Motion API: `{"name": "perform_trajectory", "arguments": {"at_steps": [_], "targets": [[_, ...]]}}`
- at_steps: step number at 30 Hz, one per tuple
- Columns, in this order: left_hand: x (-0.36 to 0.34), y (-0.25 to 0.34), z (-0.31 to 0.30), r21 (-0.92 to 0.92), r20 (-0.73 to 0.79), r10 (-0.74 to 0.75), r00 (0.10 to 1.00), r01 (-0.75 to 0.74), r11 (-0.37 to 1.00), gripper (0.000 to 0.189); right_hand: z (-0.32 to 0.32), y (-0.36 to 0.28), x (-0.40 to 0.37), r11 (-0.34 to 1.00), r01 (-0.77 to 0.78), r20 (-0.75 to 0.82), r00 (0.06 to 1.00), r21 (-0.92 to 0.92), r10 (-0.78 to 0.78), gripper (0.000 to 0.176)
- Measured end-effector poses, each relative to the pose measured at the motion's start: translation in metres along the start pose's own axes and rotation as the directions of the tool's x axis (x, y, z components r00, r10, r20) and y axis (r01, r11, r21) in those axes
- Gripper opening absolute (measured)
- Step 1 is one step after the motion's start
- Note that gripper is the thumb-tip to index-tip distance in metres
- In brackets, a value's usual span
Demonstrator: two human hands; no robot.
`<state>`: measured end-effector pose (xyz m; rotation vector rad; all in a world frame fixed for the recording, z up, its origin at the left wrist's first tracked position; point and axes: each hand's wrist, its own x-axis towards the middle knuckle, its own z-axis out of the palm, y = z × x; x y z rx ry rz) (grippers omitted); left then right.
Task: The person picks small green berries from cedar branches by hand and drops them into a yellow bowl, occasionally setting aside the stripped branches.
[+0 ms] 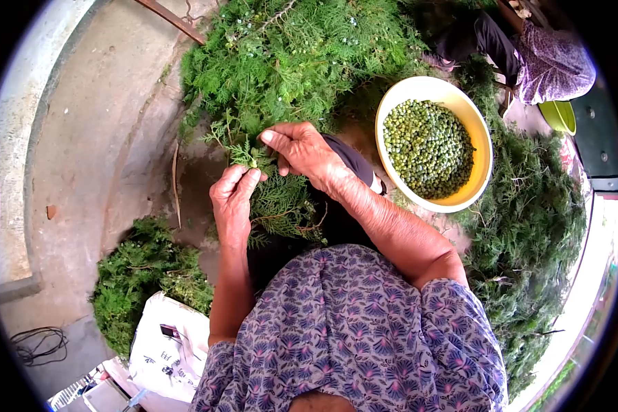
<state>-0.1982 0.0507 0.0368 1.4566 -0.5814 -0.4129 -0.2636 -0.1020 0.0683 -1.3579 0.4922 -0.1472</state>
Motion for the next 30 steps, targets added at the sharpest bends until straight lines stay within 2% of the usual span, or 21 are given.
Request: {"name": "perform_trajectory", "arguments": {"at_steps": [1, 3, 5, 7, 9, 11, 13, 15, 17, 18, 19, 20, 21, 22, 23, 24, 25, 26, 27, 29, 30], "targets": [[-0.001, -0.002, 0.001, -0.001, -0.002, -0.003, 1.0, 0.003, 1.0, 0.012, 0.0, -0.001, 0.0, 0.999, -0.049, 0.054, 0.997, -0.008, 0.05, 0.027], [-0.001, -0.007, -0.001, 0.042, 0.034, 0.064, 0.997, -0.066, 0.997, 0.01, 0.004, 0.006, 0.002, 0.996, -0.055, 0.05, 0.997, 0.064, 0.052, 0.027], [-0.002, -0.007, 0.0, 0.019, 0.019, 0.033, 0.999, -0.034, 0.999, 0.01, 0.002, 0.008, 0.001, 0.987, -0.121, 0.167, 0.981, 0.106, 0.102, 0.023], [-0.001, -0.007, 0.002, -0.004, 0.002, 0.001, 1.0, -0.001, 1.0, 0.01, 0.006, 0.012, 0.002, 0.99, -0.09, 0.095, 0.992, 0.106, 0.08, 0.016], [0.0, -0.007, 0.003, 0.078, 0.01, 0.019, 1.0, -0.02, 0.997, 0.01, 0.011, 0.013, -0.001, 0.998, 0.047, -0.103, 0.993, -0.039, -0.051, 0.011], [0.001, -0.005, 0.007, 0.037, -0.013, -0.002, 1.0, 0.003, 0.999, 0.01, 0.011, 0.02, 0.0, 0.989, 0.1, -0.127, 0.985, -0.109, -0.114, 0.008], [0.002, -0.004, 0.008, -0.006, -0.034, -0.022, 0.999, 0.022, 1.0, 0.01, -0.004, 0.02, 0.007, 0.972, 0.228, -0.38, 0.895, -0.065, -0.235, 0.009], [0.002, -0.004, 0.008, -0.035, -0.079, -0.022, 0.997, 0.019, 0.999, 0.009, -0.007, 0.016, 0.005, 0.978, 0.209, -0.382, 0.904, 0.01, -0.189, 0.007], [0.001, -0.008, 0.007, -0.003, -0.072, -0.056, 0.996, 0.056, 0.998, 0.01, -0.001, 0.009, -0.007, 0.972, 0.235, -0.155, 0.96, -0.016, -0.235, 0.007], [0.001, -0.012, 0.007, 0.082, -0.08, 0.01, 0.997, -0.003, 0.997, 0.009, 0.005, 0.008, -0.012, 0.975, 0.223, -0.094, 0.97, -0.01, -0.223, 0.009], [0.0, -0.015, 0.007, 0.17, -0.083, 0.075, 0.994, -0.061, 0.984, 0.008, 0.011, 0.013, -0.013, 0.95, 0.294, -0.069, 0.951, -0.103, -0.302, 0.012], [0.0, -0.017, 0.007, 0.159, -0.083, 0.092, 0.992, -0.078, 0.984, 0.006, 0.015, 0.024, -0.005, 0.793, 0.509, -0.061, 0.828, -0.335, -0.557, 0.013], [-0.001, -0.017, 0.005, 0.162, -0.08, 0.091, 0.993, -0.077, 0.984, 0.006, 0.019, 0.028, -0.001, 0.542, 0.645, 0.01, 0.648, -0.539, -0.762, 0.014], [-0.001, -0.017, 0.002, 0.242, -0.028, 0.134, 0.991, -0.124, 0.962, 0.007, 0.018, 0.03, -0.002, 0.541, 0.646, 0.008, 0.646, -0.539, -0.764, 0.014], [-0.001, -0.017, 0.0, 0.318, 0.026, 0.172, 0.985, -0.171, 0.933, 0.007, 0.019, 0.031, -0.005, 0.766, 0.515, -0.034, 0.821, -0.385, -0.57, 0.012], [-0.001, -0.007, 0.004, 0.327, 0.018, 0.147, 0.989, -0.145, 0.934, 0.008, 0.019, 0.031, -0.009, 0.924, 0.318, -0.03, 0.943, -0.214, -0.331, 0.011], [-0.002, -0.004, 0.005, 0.327, 0.018, 0.143, 0.989, -0.142, 0.934, 0.008, 0.018, 0.028, -0.011, 0.925, 0.314, -0.031, 0.944, -0.213, -0.328, 0.011], [-0.002, -0.002, 0.006, 0.192, -0.049, 0.033, 0.998, -0.023, 0.981, 0.007, 0.017, 0.022, -0.013, 0.988, 0.153, -0.044, 0.987, 0.009, -0.152, 0.008], [-0.002, -0.002, 0.006, 0.045, -0.101, -0.087, 0.991, 0.092, 0.995, 0.007, 0.014, 0.018, -0.015, 0.973, -0.024, -0.016, 0.999, 0.229, 0.028, 0.006], [0.001, -0.005, 0.002, -0.099, -0.097, -0.109, 0.989, 0.099, 0.99, 0.008, -0.004, 0.021, -0.013, 0.93, 0.085, -0.077, 0.995, 0.357, -0.061, 0.01], [0.0, -0.006, 0.002, -0.118, -0.125, -0.08, 0.989, 0.065, 0.991, 0.007, -0.014, 0.015, -0.016, 0.924, 0.06, -0.158, 0.987, 0.377, 0.001, 0.011]]}}
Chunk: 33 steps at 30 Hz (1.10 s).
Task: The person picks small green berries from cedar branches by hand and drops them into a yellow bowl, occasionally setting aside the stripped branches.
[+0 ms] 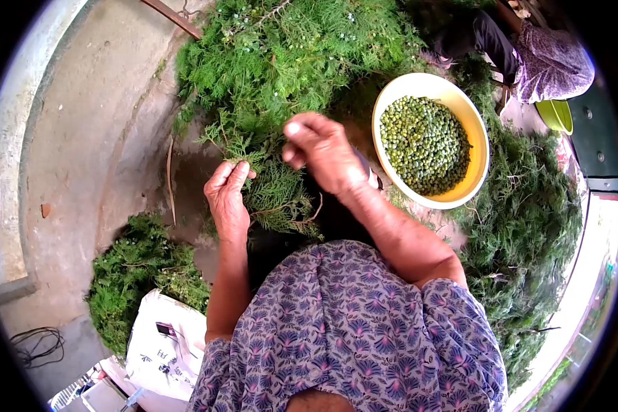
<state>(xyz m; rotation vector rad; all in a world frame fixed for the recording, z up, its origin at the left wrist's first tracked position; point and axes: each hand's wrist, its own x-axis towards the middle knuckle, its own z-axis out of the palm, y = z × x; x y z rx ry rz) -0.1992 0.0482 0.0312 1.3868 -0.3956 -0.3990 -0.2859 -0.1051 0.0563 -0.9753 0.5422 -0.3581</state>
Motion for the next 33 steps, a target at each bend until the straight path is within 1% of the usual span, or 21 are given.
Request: {"name": "perform_trajectory", "arguments": {"at_steps": [1, 4, 5, 6, 7, 8, 9, 11, 13, 14, 16, 17, 18, 19, 21, 22, 24, 25, 27, 29, 33], "targets": [[0.0, -0.001, 0.001, -0.024, -0.024, 0.033, 0.999, -0.034, 0.999, 0.006, -0.015, 0.0, 0.004, 0.992, 0.025, -0.043, 0.999, 0.126, -0.02, 0.01], [0.001, -0.001, 0.0, 0.111, -0.061, 0.022, 0.998, -0.015, 0.994, 0.008, -0.08, -0.012, 0.003, 0.992, 0.036, -0.13, 0.991, 0.125, -0.019, 0.021], [0.002, -0.003, 0.0, 0.107, -0.063, 0.021, 0.998, -0.014, 0.994, 0.008, -0.099, -0.017, -0.004, 0.978, 0.12, -0.206, 0.966, -0.171, -0.155, 0.023], [0.002, -0.005, 0.001, 0.154, -0.063, 0.05, 0.997, -0.04, 0.987, 0.011, -0.11, -0.025, -0.011, 0.976, 0.121, -0.345, 0.922, -0.18, -0.178, 0.028], [0.003, -0.008, 0.0, 0.202, -0.063, 0.078, 0.995, -0.064, 0.977, 0.013, -0.134, -0.027, -0.016, 0.865, 0.12, -0.339, 0.886, -0.487, -0.314, 0.034], [0.005, -0.017, -0.003, 0.29, -0.051, 0.129, 0.99, -0.109, 0.951, 0.018, -0.163, -0.023, -0.015, 0.425, -0.007, -0.248, 0.821, -0.905, -0.515, 0.04], [0.005, -0.017, -0.003, 0.29, -0.053, 0.129, 0.99, -0.108, 0.951, 0.018, -0.194, -0.007, -0.013, 0.174, -0.067, -0.17, 0.71, -0.982, -0.684, 0.041], [0.006, -0.015, -0.001, 0.64, -0.095, 0.272, 0.958, -0.151, 0.754, 0.019, -0.193, -0.008, -0.017, 0.21, -0.106, -0.221, 0.72, -0.972, -0.658, 0.033], [0.004, -0.002, 0.011, 0.636, -0.134, 0.246, 0.96, -0.107, 0.764, 0.022, -0.166, -0.006, -0.006, 0.516, 0.03, -0.276, 0.818, -0.856, -0.505, 0.027], [0.003, 0.001, 0.014, 0.633, -0.161, 0.234, 0.959, -0.082, 0.77, 0.026, -0.14, -0.006, -0.002, 0.521, 0.089, -0.21, 0.847, -0.849, -0.488, 0.023], [0.003, 0.002, 0.015, 0.635, -0.187, 0.224, 0.957, -0.056, 0.771, 0.031, -0.077, -0.015, -0.004, 0.439, 0.206, -0.013, 0.895, -0.875, -0.447, 0.022], [0.004, -0.001, 0.014, 0.605, -0.212, 0.161, 0.964, 0.001, 0.796, 0.031, -0.063, -0.008, 0.005, 0.359, 0.4, 0.178, 0.838, -0.843, -0.516, 0.023], [0.004, -0.004, 0.013, 0.572, -0.237, 0.096, 0.967, 0.059, 0.818, 0.031, -0.044, -0.005, 0.008, 0.301, 0.479, 0.284, 0.811, -0.825, -0.512, 0.025], [0.004, -0.007, 0.01, 0.575, -0.238, 0.098, 0.966, 0.058, 0.816, 0.031, -0.031, 0.0, 0.015, 0.184, 0.581, 0.402, 0.725, -0.793, -0.559, 0.028], [0.007, -0.013, 0.004, 0.631, -0.163, 0.187, 0.969, -0.044, 0.775, 0.02, -0.014, 0.014, 0.027, 0.219, 0.578, 0.407, 0.751, -0.786, -0.52, 0.03], [0.008, -0.016, 0.005, 0.739, -0.118, 0.356, 0.927, -0.157, 0.655, 0.011, -0.014, 0.018, 0.032, 0.155, 0.552, 0.427, 0.768, -0.819, -0.476, 0.027], [0.005, -0.015, 0.004, 0.79, -0.039, 0.385, 0.922, -0.208, 0.577, 0.011, -0.013, 0.018, 0.036, 0.085, 0.525, 0.445, 0.787, -0.847, -0.428, 0.024], [0.005, -0.012, 0.005, 0.83, 0.044, 0.41, 0.911, -0.261, 0.492, 0.011, -0.011, 0.013, 0.037, 0.152, 0.509, 0.424, 0.821, -0.848, -0.383, 0.021], [0.004, -0.005, 0.007, 0.887, 0.188, 0.372, 0.909, -0.319, 0.333, 0.012, -0.009, 0.009, 0.034, 0.22, 0.483, 0.402, 0.854, -0.847, -0.329, 0.018], [0.005, -0.001, 0.009, 0.907, 0.264, 0.295, 0.918, -0.341, 0.248, 0.012, -0.006, 0.008, 0.029, 0.32, 0.581, 0.431, 0.792, -0.748, -0.431, 0.015], [0.007, 0.006, 0.014, 0.859, 0.368, 0.257, 0.894, -0.432, 0.273, 0.013, 0.007, 0.0, 0.008, 0.447, 0.586, 0.357, 0.791, -0.676, -0.497, 0.013]]}}
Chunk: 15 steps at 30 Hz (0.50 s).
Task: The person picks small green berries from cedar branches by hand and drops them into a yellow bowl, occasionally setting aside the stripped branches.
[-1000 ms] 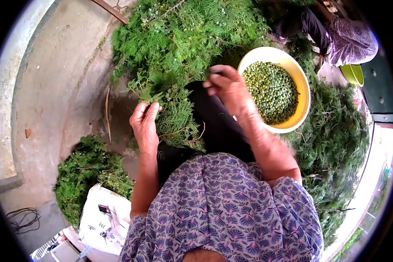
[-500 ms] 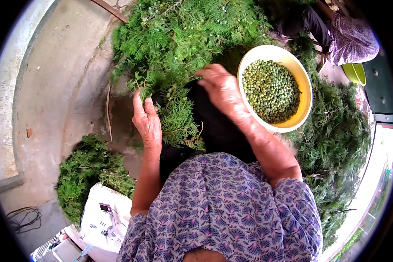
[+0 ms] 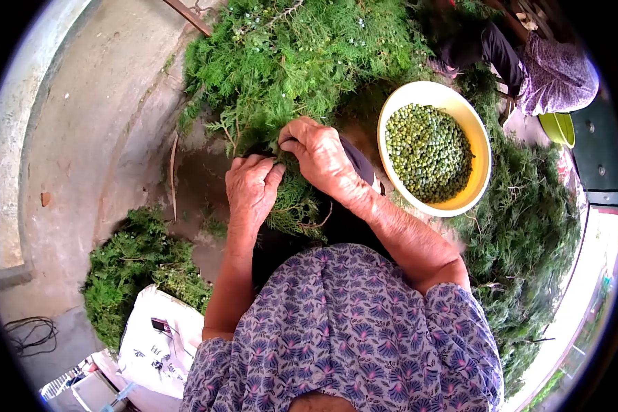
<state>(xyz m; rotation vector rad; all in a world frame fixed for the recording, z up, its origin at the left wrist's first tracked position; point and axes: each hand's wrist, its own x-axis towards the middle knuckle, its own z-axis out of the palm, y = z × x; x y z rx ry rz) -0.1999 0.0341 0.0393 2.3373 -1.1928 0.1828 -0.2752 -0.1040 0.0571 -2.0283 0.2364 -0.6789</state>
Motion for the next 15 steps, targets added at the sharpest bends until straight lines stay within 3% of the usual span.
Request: {"name": "perform_trajectory", "arguments": {"at_steps": [2, 4, 6, 7, 10, 11, 12, 14, 15], "targets": [[0.0, -0.004, 0.005, -0.279, 0.018, -0.069, 0.997, 0.071, 0.958, 0.014, -0.003, -0.004, -0.006, 1.0, 0.004, -0.02, 1.0, 0.01, -0.004, 0.014], [0.001, -0.002, -0.001, -0.348, 0.066, -0.14, 0.988, 0.154, 0.925, 0.012, -0.008, -0.008, -0.01, 0.99, -0.094, -0.029, 0.995, 0.105, 0.097, 0.013], [0.001, 0.002, -0.004, -0.5, -0.022, -0.177, 0.984, 0.143, 0.854, 0.013, -0.011, 0.0, -0.014, 0.986, -0.1, -0.03, 0.994, 0.135, 0.105, 0.013], [-0.001, -0.002, 0.001, -0.443, -0.106, -0.099, 0.989, 0.042, 0.895, 0.018, -0.012, 0.002, -0.016, 0.992, -0.082, -0.033, 0.996, 0.097, 0.085, 0.014], [-0.007, 0.002, -0.004, -0.302, -0.097, -0.083, 0.992, 0.05, 0.952, 0.024, -0.02, 0.006, -0.023, 0.993, -0.106, -0.052, 0.993, 0.056, 0.109, 0.016], [-0.01, 0.001, 0.002, -0.221, -0.19, -0.047, 0.981, 0.004, 0.975, 0.022, -0.026, 0.005, -0.025, 0.986, -0.166, -0.076, 0.983, 0.023, 0.167, 0.016], [-0.01, 0.003, 0.002, -0.225, -0.192, -0.045, 0.98, 0.001, 0.974, 0.022, -0.034, 0.004, -0.028, 0.974, -0.227, -0.101, 0.969, -0.008, 0.225, 0.016], [-0.014, 0.006, 0.001, -0.084, -0.185, -0.037, 0.982, 0.021, 0.996, 0.022, -0.058, 0.009, -0.035, 0.968, -0.234, 0.107, 0.964, -0.086, 0.243, 0.017], [-0.015, 0.006, 0.002, -0.035, -0.177, -0.019, 0.984, 0.013, 0.999, 0.022, -0.071, 0.021, -0.034, 0.954, -0.235, 0.351, 0.891, -0.185, 0.288, 0.018]]}}
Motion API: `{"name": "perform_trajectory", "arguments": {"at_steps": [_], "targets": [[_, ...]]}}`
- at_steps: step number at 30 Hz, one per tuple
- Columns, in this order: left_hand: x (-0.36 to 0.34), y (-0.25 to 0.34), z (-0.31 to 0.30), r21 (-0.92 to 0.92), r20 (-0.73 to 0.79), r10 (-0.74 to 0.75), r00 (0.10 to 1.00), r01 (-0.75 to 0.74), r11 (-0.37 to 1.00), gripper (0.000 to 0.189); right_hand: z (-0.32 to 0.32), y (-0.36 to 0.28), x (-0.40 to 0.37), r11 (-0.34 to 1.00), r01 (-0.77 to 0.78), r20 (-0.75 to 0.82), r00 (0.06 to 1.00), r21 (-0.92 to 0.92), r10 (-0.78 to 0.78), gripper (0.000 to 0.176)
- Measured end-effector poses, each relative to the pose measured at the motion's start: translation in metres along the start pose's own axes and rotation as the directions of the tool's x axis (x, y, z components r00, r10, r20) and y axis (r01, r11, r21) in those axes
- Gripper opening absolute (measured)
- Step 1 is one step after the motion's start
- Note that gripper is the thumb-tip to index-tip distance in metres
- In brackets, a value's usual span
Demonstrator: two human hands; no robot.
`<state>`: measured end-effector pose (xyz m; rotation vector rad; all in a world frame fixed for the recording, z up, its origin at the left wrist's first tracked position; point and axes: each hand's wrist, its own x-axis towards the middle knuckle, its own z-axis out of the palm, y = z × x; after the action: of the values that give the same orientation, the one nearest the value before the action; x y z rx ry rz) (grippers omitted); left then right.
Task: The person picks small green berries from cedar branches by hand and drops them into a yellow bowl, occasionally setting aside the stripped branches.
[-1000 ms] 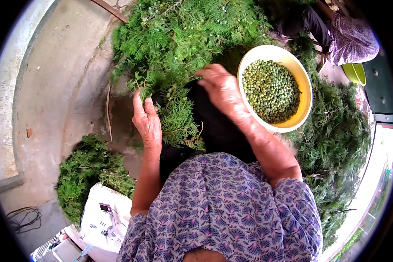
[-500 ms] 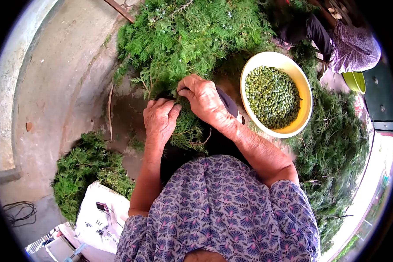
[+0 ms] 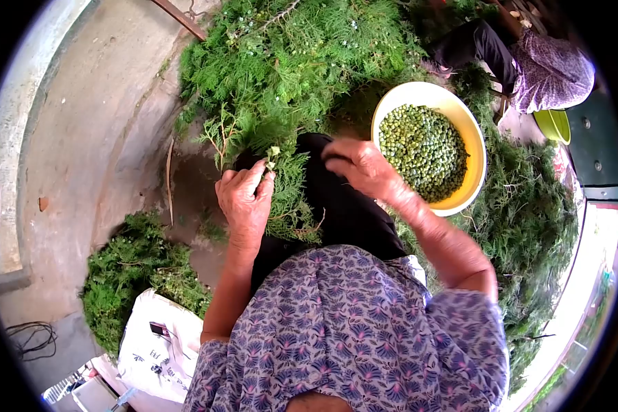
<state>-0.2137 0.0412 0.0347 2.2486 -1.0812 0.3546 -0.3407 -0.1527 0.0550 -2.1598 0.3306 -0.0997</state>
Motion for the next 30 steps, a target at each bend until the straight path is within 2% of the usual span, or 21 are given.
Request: {"name": "perform_trajectory", "arguments": {"at_steps": [1, 2, 3, 4, 5, 7, 9, 10, 11, 12, 13, 14, 17, 20, 21, 23, 25, 27, 28, 29, 30], "targets": [[-0.001, 0.0, -0.002, 0.003, 0.004, 0.001, 1.0, -0.001, 1.0, 0.022, -0.012, 0.014, 0.005, 0.995, -0.016, 0.25, 0.967, -0.096, 0.039, 0.019], [0.0, 0.0, -0.003, 0.033, -0.01, 0.05, 0.999, -0.05, 0.998, 0.024, -0.037, 0.01, 0.013, 0.972, -0.219, 0.31, 0.921, -0.084, 0.234, 0.023], [0.001, 0.001, -0.003, 0.063, -0.026, 0.095, 0.995, -0.094, 0.994, 0.026, -0.068, 0.092, 0.035, 0.934, 0.26, 0.1, 0.965, -0.244, -0.242, 0.024], [0.001, 0.002, -0.003, 0.1, -0.035, 0.111, 0.993, -0.107, 0.989, 0.026, -0.116, 0.072, 0.04, 0.99, 0.136, -0.247, 0.961, 0.024, -0.126, 0.021], [0.002, 0.004, -0.004, 0.103, -0.034, 0.112, 0.993, -0.108, 0.989, 0.026, -0.14, 0.039, 0.05, 0.989, 0.127, -0.598, 0.789, -0.07, -0.143, 0.019], [0.004, 0.01, -0.006, 0.165, -0.062, 0.187, 0.98, -0.175, 0.971, 0.026, -0.154, -0.023, 0.049, 0.987, 0.119, -0.833, 0.554, 0.104, 0.021, 0.015], [0.006, 0.015, -0.005, 0.195, -0.057, 0.222, 0.973, -0.208, 0.959, 0.026, -0.122, -0.028, 0.056, 0.97, 0.19, -0.676, 0.736, 0.154, -0.037, 0.019], [0.007, 0.016, -0.004, 0.227, -0.053, 0.253, 0.966, -0.235, 0.945, 0.025, -0.091, -0.041, 0.052, 0.958, 0.134, -0.521, 0.854, 0.254, 0.019, 0.017], [0.007, 0.017, -0.003, 0.226, -0.051, 0.255, 0.966, -0.237, 0.945, 0.025, -0.062, -0.035, 0.048, 0.939, 0.239, -0.365, 0.921, 0.247, -0.138, 0.016], [0.006, 0.017, -0.001, 0.238, -0.056, 0.262, 0.963, -0.242, 0.941, 0.026, -0.037, -0.036, 0.042, 0.957, 0.194, -0.2, 0.968, 0.215, -0.152, 0.022], [0.003, 0.016, 0.0, 0.25, -0.057, 0.268, 0.962, -0.247, 0.936, 0.026, -0.011, -0.022, 0.041, 0.926, 0.369, -0.218, 0.913, 0.077, -0.346, 0.028], [-0.001, 0.008, -0.006, 0.247, -0.05, 0.263, 0.963, -0.243, 0.938, 0.026, 0.006, -0.034, 0.038, 0.936, 0.331, -0.138, 0.939, 0.121, -0.315, 0.031], [-0.005, 0.008, -0.005, 0.234, -0.041, 0.285, 0.958, -0.268, 0.934, 0.027, 0.031, -0.025, 0.031, 0.959, 0.245, -0.128, 0.965, 0.142, -0.227, 0.027], [-0.007, 0.013, -0.001, 0.203, -0.052, 0.292, 0.955, -0.276, 0.939, 0.029, 0.038, -0.016, 0.027, 0.967, 0.219, -0.203, 0.96, 0.128, -0.191, 0.023], [-0.007, 0.017, -0.001, 0.166, -0.053, 0.222, 0.974, -0.211, 0.963, 0.027, 0.038, -0.017, 0.025, 0.968, 0.22, -0.204, 0.96, 0.124, -0.192, 0.023], [-0.008, 0.017, -0.001, 0.128, -0.05, 0.149, 0.988, -0.142, 0.982, 0.025, 0.04, -0.019, 0.018, 0.957, 0.064, -0.209, 0.978, 0.283, -0.003, 0.02], [-0.011, 0.013, -0.002, 0.152, -0.021, 0.167, 0.986, -0.162, 0.975, 0.021, 0.045, -0.025, 0.012, 0.972, 0.033, -0.219, 0.976, 0.234, 0.019, 0.015], [-0.015, 0.01, -0.001, 0.144, -0.033, 0.183, 0.983, -0.176, 0.974, 0.018, 0.05, -0.028, 0.012, 0.825, -0.191, -0.168, 0.931, 0.532, 0.324, 0.013], [-0.016, 0.009, -0.001, 0.156, -0.039, 0.199, 0.979, -0.191, 0.969, 0.018, 0.052, -0.015, 0.014, 0.738, -0.132, -0.22, 0.907, 0.661, 0.359, 0.009], [-0.017, 0.009, -0.001, 0.169, -0.047, 0.213, 0.976, -0.202, 0.965, 0.017, 0.05, -0.001, 0.018, 0.57, 0.01, -0.267, 0.89, 0.822, 0.37, 0.009], [-0.017, 0.009, -0.001, 0.169, -0.048, 0.212, 0.976, -0.201, 0.965, 0.017, 0.042, -0.002, 0.02, 0.445, 0.017, -0.213, 0.894, 0.895, 0.394, 0.009]]}}
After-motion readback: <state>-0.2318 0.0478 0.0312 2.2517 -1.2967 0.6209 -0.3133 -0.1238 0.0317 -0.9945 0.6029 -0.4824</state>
